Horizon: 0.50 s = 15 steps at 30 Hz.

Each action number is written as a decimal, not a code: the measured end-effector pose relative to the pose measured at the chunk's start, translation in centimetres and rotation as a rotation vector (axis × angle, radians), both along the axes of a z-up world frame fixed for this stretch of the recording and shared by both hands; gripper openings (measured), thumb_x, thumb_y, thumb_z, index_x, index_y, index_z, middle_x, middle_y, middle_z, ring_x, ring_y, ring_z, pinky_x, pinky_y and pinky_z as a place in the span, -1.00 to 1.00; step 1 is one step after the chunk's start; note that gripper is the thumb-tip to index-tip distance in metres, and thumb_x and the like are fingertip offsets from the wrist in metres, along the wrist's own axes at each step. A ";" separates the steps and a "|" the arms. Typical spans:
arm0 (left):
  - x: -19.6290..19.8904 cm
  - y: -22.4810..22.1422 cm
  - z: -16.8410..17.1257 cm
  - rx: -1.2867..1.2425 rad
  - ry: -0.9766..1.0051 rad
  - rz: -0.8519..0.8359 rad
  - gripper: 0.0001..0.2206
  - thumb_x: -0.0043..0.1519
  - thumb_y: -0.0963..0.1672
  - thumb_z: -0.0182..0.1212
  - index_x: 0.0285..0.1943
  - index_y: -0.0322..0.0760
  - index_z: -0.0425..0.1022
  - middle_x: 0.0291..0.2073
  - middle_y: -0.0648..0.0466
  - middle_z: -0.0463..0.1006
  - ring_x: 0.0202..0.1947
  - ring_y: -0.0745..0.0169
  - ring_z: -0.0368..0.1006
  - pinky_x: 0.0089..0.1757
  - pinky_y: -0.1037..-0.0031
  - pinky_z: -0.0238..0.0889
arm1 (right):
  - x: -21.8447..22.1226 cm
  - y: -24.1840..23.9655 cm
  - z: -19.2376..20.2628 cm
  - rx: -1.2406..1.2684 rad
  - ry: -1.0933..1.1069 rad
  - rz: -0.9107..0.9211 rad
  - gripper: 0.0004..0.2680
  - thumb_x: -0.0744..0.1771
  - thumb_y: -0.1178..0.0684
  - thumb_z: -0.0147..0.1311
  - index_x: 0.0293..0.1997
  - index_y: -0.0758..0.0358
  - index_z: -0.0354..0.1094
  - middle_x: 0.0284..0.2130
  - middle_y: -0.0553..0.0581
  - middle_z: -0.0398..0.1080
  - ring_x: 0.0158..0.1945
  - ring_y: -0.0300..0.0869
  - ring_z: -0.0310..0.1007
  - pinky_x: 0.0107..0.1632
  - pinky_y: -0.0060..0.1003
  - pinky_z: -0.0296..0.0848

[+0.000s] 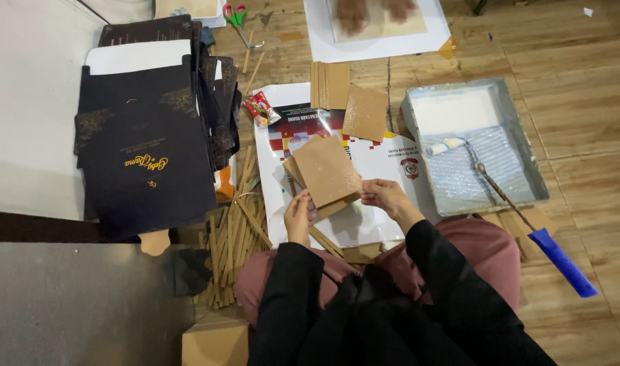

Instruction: Applying white adhesive to small cardboard pieces using a hand roller on a production floor.

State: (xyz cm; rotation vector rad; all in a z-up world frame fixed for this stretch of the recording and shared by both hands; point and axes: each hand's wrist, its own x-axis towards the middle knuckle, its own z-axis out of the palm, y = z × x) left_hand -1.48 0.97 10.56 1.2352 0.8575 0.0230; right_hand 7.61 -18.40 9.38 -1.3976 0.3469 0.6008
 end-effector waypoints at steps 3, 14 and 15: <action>0.9 -0.1 -0.3 -0.066 -0.036 0.082 -0.68 0.17 -0.08 0.01 0.09 -0.20 0.33 -0.02 -0.02 0.33 -0.03 0.15 0.24 -0.07 0.39 0.18 | 2.3 1.3 0.0 0.009 -0.047 -0.020 -0.83 0.22 0.19 0.04 -0.21 0.49 0.28 -0.57 0.14 0.28 -0.43 -0.15 0.43 -0.25 -0.17 0.50; 4.0 0.1 -2.8 -0.022 -0.104 0.206 -0.64 0.09 -0.12 0.15 0.09 -0.22 0.33 0.15 -0.15 0.18 0.19 -0.10 0.03 0.12 0.15 -0.07 | 22.2 11.2 -4.2 0.054 -0.168 -0.075 -0.89 0.23 0.08 0.06 -0.30 0.24 0.27 -0.65 -0.02 0.18 -0.50 -0.25 0.45 -0.34 -0.32 0.55; 4.1 0.3 -1.5 -0.055 -0.084 0.193 -0.64 0.11 -0.11 0.13 0.10 -0.22 0.31 0.16 -0.14 0.15 0.20 -0.10 0.03 0.12 0.15 -0.08 | 23.7 12.6 -4.1 0.079 -0.199 -0.113 -0.90 0.23 0.11 0.07 -0.32 0.27 0.27 -0.66 0.03 0.19 -0.50 -0.20 0.46 -0.32 -0.29 0.55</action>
